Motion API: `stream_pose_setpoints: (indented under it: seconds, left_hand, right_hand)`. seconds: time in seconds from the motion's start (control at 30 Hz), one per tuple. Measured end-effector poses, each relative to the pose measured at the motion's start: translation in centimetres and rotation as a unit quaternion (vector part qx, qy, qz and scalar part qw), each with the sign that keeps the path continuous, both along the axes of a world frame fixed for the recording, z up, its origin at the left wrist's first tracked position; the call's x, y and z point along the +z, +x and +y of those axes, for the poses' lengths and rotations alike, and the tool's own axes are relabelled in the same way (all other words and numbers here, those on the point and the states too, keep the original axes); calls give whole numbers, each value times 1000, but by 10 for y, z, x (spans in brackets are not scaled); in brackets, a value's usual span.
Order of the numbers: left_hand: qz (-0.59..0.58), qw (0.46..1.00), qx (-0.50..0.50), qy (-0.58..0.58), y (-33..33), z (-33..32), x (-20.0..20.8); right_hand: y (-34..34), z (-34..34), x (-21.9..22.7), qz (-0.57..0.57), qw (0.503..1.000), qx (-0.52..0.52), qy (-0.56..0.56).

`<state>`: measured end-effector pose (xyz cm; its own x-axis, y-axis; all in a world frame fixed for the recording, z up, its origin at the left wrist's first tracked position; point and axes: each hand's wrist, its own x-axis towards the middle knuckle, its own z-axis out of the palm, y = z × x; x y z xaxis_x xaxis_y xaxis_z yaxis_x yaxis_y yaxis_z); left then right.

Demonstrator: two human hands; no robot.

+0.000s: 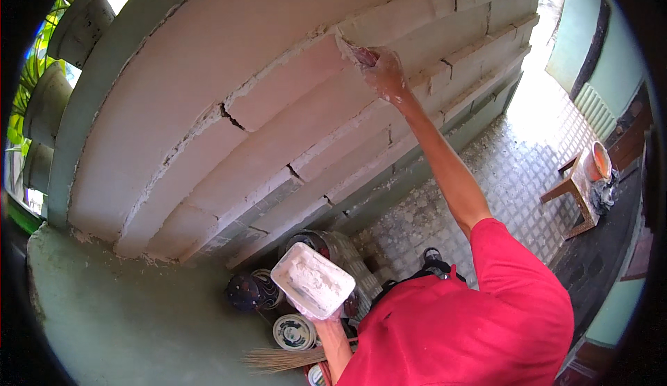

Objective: Applying patching compound to fill gaps in a concrete block wall using a small scraper.

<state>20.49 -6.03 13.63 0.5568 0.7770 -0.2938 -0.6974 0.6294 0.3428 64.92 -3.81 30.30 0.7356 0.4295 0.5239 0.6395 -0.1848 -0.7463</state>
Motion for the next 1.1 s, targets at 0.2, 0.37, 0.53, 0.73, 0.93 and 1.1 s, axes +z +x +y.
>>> stream_pose_setpoints:
  seconds: [0.2,0.37,0.53,0.73,0.93,1.1]
  left_hand:
    - [-39,999,-15,-8,16,-18,-6]
    - [-45,999,3,-4,32,-41,-11]
    - [-46,998,31,-33,53,-64,-19]
    - [-19,999,37,-6,99,-79,4]
    - [-17,998,59,-20,123,-82,5]
    - [-26,996,67,-46,144,-81,12]
  right_hand:
    - [21,-5,-16,179,955,198,125]
    - [96,-72,-26,269,877,257,305]
    - [135,-92,-20,-255,950,-23,180]
    - [173,-62,-58,-464,878,-64,94]
    - [177,-67,-82,-440,893,-63,68]
    - [158,-104,-98,-363,927,1,89]
